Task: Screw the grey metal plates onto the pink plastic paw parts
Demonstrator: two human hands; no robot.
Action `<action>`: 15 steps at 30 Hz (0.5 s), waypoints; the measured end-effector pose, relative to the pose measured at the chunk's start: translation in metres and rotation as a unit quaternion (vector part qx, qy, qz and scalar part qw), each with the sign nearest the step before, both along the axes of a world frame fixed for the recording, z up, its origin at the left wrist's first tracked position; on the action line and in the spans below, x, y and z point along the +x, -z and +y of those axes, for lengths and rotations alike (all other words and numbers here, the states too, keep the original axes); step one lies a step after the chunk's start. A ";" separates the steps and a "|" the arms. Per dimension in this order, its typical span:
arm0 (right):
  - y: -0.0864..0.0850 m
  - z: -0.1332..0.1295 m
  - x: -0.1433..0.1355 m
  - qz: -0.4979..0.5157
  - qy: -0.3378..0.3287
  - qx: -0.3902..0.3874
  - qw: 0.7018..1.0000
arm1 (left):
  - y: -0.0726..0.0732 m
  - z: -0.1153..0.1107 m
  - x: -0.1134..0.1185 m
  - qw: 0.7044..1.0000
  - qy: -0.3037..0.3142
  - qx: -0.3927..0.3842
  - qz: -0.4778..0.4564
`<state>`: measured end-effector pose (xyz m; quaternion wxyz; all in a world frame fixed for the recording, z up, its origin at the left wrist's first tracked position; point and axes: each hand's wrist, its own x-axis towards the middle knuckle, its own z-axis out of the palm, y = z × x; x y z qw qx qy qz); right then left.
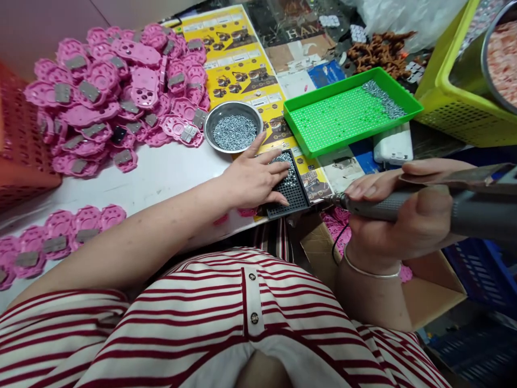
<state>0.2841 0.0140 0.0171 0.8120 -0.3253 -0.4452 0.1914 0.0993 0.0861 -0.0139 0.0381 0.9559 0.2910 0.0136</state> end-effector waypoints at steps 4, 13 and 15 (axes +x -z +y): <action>0.005 0.002 0.001 0.010 -0.006 -0.007 1.000 | -0.002 -0.002 -0.010 0.999 -0.047 0.026 0.006; 0.010 0.003 0.003 -0.035 -0.001 0.017 0.999 | 0.026 -0.011 -0.001 0.999 0.029 0.017 -0.021; 0.006 0.001 0.003 -0.031 -0.006 0.000 1.000 | 0.026 -0.009 -0.008 0.999 0.001 0.032 -0.010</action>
